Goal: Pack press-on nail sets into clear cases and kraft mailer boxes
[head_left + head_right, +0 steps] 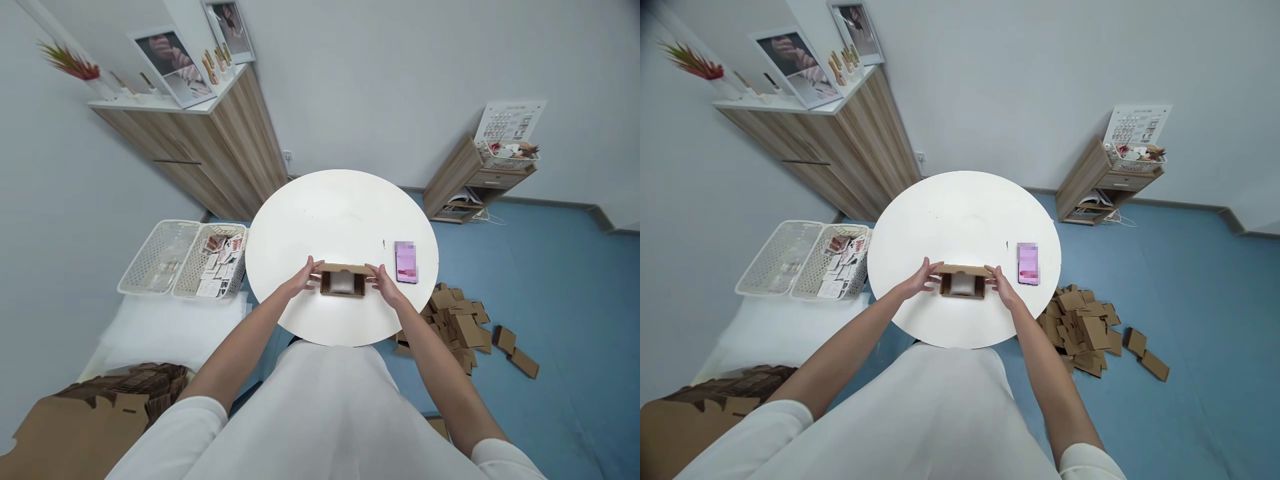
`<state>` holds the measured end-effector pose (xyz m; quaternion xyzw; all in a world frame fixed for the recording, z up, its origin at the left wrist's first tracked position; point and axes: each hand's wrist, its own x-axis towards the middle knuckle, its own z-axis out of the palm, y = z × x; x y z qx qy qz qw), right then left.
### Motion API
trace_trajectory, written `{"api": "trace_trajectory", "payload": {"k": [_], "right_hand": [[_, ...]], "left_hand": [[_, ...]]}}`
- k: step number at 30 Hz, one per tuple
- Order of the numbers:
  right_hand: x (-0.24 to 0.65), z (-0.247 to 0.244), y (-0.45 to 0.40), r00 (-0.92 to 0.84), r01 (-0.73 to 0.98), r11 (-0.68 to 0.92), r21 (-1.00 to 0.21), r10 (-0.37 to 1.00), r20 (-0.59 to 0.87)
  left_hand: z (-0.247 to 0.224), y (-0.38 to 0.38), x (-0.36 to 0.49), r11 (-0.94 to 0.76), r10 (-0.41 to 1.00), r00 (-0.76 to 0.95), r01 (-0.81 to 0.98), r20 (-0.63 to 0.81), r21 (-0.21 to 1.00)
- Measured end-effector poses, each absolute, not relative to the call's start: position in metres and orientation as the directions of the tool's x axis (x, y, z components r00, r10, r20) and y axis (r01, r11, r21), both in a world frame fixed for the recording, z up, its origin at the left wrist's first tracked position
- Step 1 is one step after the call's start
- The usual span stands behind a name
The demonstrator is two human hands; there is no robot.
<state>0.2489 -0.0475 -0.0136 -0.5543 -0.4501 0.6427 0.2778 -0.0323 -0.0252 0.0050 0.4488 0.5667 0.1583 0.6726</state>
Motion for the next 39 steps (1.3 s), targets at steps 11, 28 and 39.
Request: {"api": "trace_trajectory", "payload": {"k": [11,28,39], "right_hand": [[0.245,-0.02,-0.088,-0.196,0.365,-0.273,-0.89,0.912,-0.36],[0.224,-0.043,-0.114,-0.076,0.544,-0.158,-0.824,0.969,-0.236],[0.208,-0.024,-0.128,-0.015,0.599,-0.256,-0.758,0.944,-0.331]], "left_hand": [[-0.002,-0.07,-0.016,0.037,0.898,0.261,0.758,-0.355,0.652],[-0.02,-0.101,-0.011,0.1,0.902,0.161,0.825,-0.401,0.556],[-0.025,-0.104,-0.028,0.013,0.908,0.293,0.694,-0.3,0.72]]}}
